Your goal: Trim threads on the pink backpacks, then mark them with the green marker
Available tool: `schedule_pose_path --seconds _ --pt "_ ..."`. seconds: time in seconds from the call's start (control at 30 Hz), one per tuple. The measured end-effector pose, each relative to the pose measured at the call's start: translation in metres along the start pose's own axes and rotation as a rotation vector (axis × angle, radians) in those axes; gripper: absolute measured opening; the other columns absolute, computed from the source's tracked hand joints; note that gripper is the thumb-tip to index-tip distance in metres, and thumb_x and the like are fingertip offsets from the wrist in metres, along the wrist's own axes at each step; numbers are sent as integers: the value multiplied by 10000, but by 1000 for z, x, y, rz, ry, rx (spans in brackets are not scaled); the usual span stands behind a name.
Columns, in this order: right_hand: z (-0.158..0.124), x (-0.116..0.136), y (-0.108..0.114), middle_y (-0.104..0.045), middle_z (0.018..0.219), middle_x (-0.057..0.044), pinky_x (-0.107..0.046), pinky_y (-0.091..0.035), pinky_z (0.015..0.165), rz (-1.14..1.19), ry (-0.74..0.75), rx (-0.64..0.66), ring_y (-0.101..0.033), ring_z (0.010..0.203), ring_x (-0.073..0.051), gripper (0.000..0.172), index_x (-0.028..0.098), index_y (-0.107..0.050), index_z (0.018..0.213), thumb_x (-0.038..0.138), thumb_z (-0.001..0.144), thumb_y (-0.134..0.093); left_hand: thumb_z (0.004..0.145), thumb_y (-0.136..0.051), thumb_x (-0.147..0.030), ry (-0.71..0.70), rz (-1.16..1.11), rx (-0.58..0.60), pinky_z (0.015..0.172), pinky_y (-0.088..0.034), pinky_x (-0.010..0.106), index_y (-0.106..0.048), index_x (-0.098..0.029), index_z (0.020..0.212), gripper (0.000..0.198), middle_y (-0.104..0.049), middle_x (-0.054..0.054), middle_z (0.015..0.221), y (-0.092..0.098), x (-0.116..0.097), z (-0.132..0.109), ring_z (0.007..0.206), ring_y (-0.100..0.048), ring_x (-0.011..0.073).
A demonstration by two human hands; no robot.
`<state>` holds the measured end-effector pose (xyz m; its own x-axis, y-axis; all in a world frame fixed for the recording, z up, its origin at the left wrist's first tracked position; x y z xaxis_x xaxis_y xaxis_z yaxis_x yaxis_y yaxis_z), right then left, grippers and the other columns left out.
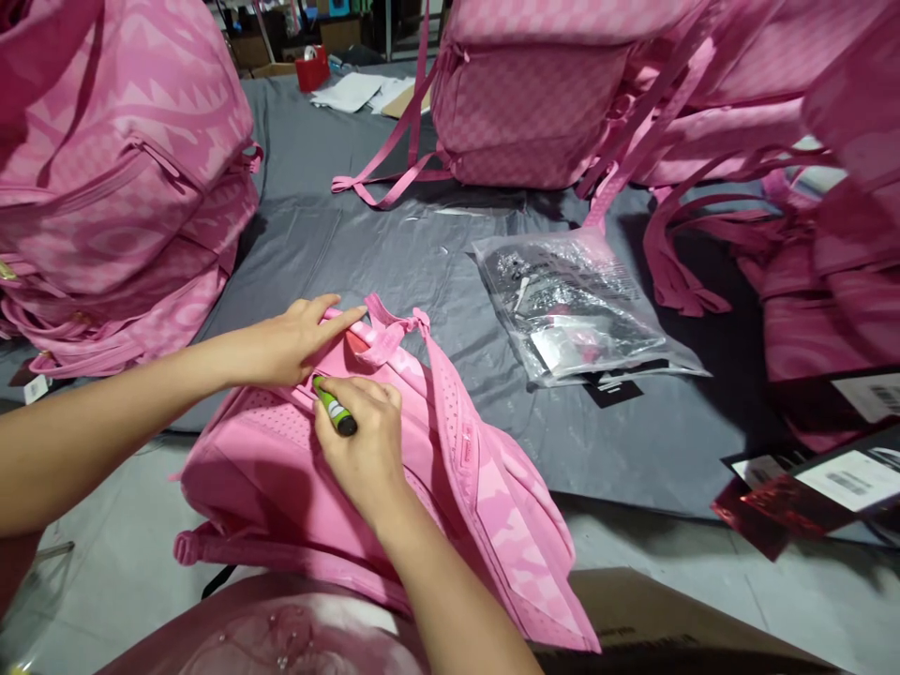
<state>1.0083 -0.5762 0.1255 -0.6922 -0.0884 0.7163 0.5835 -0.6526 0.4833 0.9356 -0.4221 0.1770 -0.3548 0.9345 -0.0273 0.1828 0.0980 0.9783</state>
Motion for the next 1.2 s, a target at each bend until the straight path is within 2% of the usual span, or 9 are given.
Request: schedule_pose_path --seconds 0.3,0.67,0.93,1.0,1.13,1.2 --pt "-1 1 -2 -777 1027 -26 -405 -483 907 4 -45 26 -709 960 -219 210 222 -745 1039 171 839 -702 808 -591 -82 -21 34 -34 1036 -443 421 -28 -273 1600 990 -130 210 1634 -4 1 2 1389 -378 364" --pt "-2 4 -4 -785 1005 -25 -400 -480 872 -47 -77 -35 -725 891 -220 182 224 -743 1034 207 859 -695 794 -573 -68 -15 12 -17 1012 -466 432 -64 -294 1595 976 -134 195 1638 -2 1 3 1394 -371 364" --pt "-3 0 0 -783 1036 -6 -382 -504 893 8 -92 11 -729 914 -206 227 242 -742 1055 173 844 -694 796 -591 -87 -22 13 -23 1022 -465 436 -52 -294 1593 985 -117 206 1639 -6 3 4 1403 -365 369" --pt "-4 0 0 -784 1030 -3 -371 -510 884 43 -92 35 -731 879 -196 228 245 -742 1057 174 846 -692 789 -603 -85 -15 6 -21 1028 -458 434 -51 -288 1593 996 -111 211 1640 -6 2 3 1411 -354 376" --pt "-3 -2 0 -788 1002 -25 -388 -497 871 -45 -83 22 -726 844 -213 215 236 -751 1048 190 844 -698 786 -576 -38 23 -4 -15 1042 -446 414 -58 -313 1589 994 -118 191 1644 -3 1 2 1422 -348 357" --pt "-1 -3 -1 -789 986 -28 -377 -501 863 2 -96 27 -721 826 -206 212 228 -757 1038 181 839 -698 799 -579 -52 20 5 -5 1056 -436 427 -57 -292 1592 980 -125 204 1637 -1 1 2 1417 -356 368"
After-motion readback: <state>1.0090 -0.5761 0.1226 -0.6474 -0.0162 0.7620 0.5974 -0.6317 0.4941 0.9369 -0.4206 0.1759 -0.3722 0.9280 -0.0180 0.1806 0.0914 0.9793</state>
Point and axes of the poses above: each hand's wrist, its own z-axis towards the middle knuckle, its own y-axis out of the back of the hand, x = y × z, the point moved 2 cm from there along z, towards the middle knuckle
